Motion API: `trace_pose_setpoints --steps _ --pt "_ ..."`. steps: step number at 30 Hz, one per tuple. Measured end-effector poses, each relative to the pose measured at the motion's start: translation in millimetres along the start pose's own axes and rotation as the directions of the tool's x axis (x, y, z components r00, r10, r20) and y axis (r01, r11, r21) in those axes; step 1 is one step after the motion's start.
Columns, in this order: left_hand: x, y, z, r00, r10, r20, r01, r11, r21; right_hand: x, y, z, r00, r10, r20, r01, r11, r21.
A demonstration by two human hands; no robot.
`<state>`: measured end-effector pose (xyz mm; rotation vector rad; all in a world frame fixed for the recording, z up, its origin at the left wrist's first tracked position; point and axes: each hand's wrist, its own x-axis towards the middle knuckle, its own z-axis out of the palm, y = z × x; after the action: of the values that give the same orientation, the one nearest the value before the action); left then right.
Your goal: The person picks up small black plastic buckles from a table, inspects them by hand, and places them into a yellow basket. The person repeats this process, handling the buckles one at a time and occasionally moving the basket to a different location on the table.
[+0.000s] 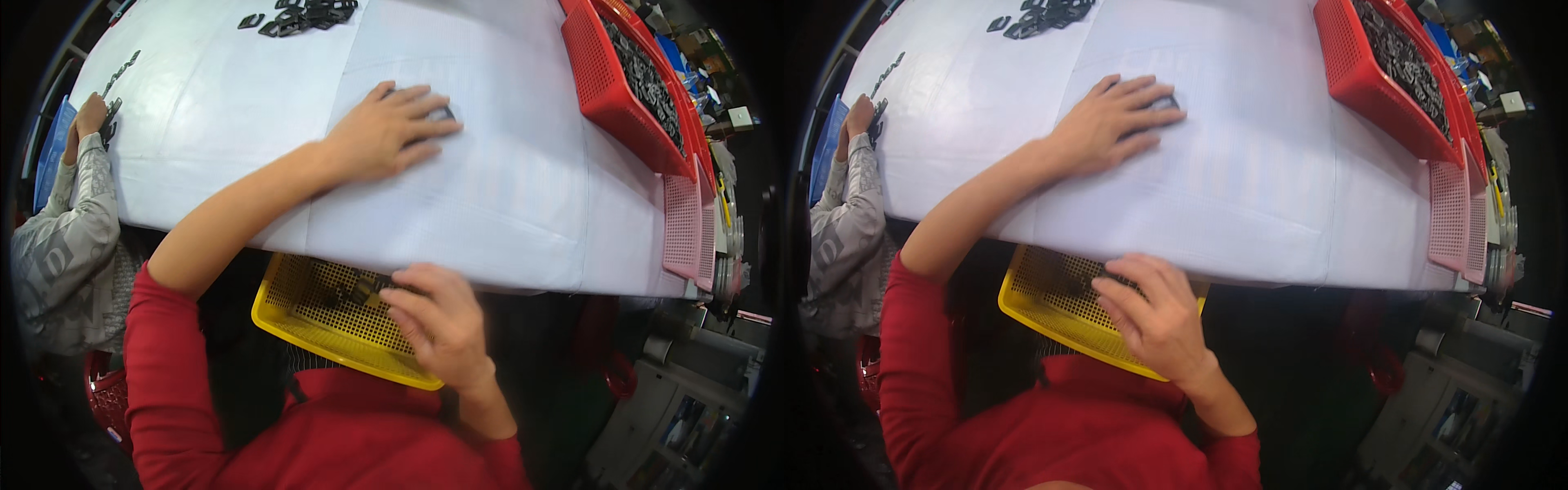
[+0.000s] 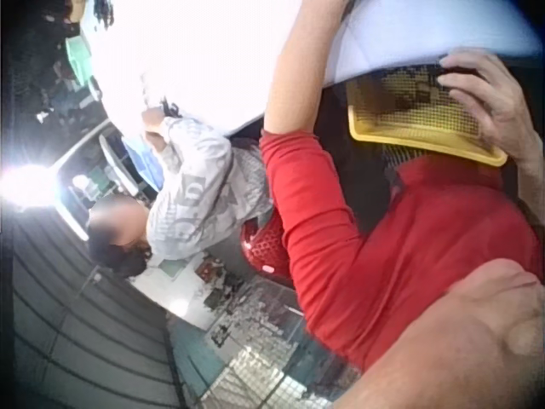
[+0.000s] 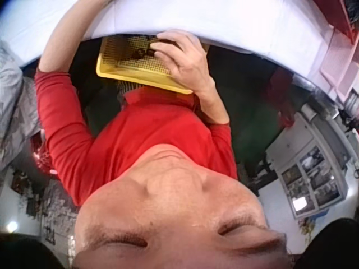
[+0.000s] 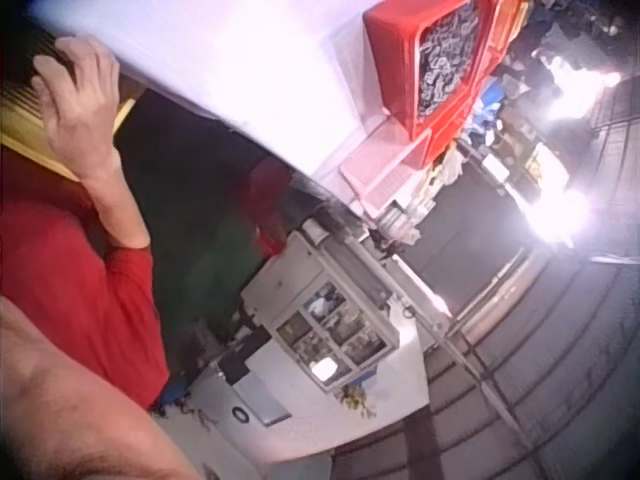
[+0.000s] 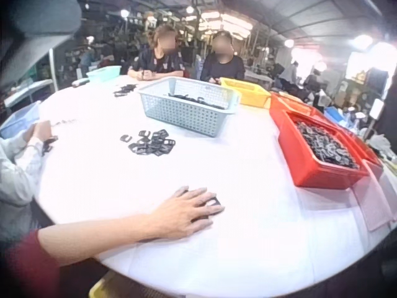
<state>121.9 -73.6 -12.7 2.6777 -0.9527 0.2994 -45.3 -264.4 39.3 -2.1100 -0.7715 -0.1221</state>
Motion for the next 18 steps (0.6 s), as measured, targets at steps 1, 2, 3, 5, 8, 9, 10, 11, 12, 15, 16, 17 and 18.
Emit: trace_pose_setpoints --steps 1,2,3,5,8,9,10,11,12,15,16,17,18 --pt "-14.5 17.0 -10.8 0.999 0.033 0.031 -0.032 0.999 -0.03 3.5 0.6 -5.0 0.999 -0.012 -0.032 0.011 1.0 -0.017" --pt "-28.4 30.8 -13.9 0.996 0.065 0.067 -0.06 0.996 -0.07 6.3 5.2 -7.0 0.998 -0.007 -0.056 0.004 0.999 -0.046" --pt "-38.4 43.4 -19.0 0.993 0.072 0.094 -0.06 0.991 -0.118 8.9 7.0 -10.6 0.997 0.012 -0.081 -0.017 0.998 -0.056" --pt "-51.9 60.4 -31.4 0.987 0.082 0.141 -0.054 0.979 -0.195 12.6 15.8 -16.0 0.988 0.039 -0.146 -0.053 0.994 -0.095" --pt "-65.8 62.4 -48.1 0.998 -0.033 0.048 0.047 0.945 -0.323 24.3 29.9 -14.8 0.963 0.084 -0.255 -0.113 0.988 -0.102" --pt "-70.0 59.8 -53.5 0.997 -0.079 0.019 0.081 0.93 -0.359 29.5 35.1 -13.7 0.962 0.089 -0.256 -0.123 0.985 -0.121" --pt "-74.5 55.0 -55.1 0.987 -0.141 -0.075 0.111 0.943 -0.312 34.5 40.7 -12.3 0.961 0.094 -0.259 -0.134 0.981 -0.142" --pt "-80.6 48.7 -55.3 0.976 -0.192 -0.101 0.155 0.942 -0.299 40.2 44.1 -10.5 0.961 0.097 -0.261 -0.142 0.976 -0.162" --pt "-86.7 42.2 -53.8 0.962 -0.242 -0.128 0.198 0.938 -0.286 46.2 44.4 -9.4 0.963 0.109 -0.247 -0.152 0.975 -0.163" --pt "-92.3 38.1 -52.6 0.906 -0.396 -0.147 0.34 0.89 -0.303 56.4 50.2 -5.2 0.97 0.107 -0.22 -0.162 0.955 -0.248" --pt "-92.5 35.4 -50.6 0.897 -0.419 -0.139 0.366 0.882 -0.296 57.1 50.1 -4.2 0.963 0.121 -0.243 -0.181 0.953 -0.241" --pt "-93.8 33.5 -47.0 0.885 -0.446 -0.131 0.396 0.871 -0.292 56.8 50.3 -2.6 0.956 0.135 -0.259 -0.198 0.951 -0.235" --pt "-92.4 33.9 -43.2 0.885 -0.446 -0.133 0.402 0.877 -0.262 56.1 50.4 -1.5 0.949 0.15 -0.277 -0.217 0.949 -0.229"
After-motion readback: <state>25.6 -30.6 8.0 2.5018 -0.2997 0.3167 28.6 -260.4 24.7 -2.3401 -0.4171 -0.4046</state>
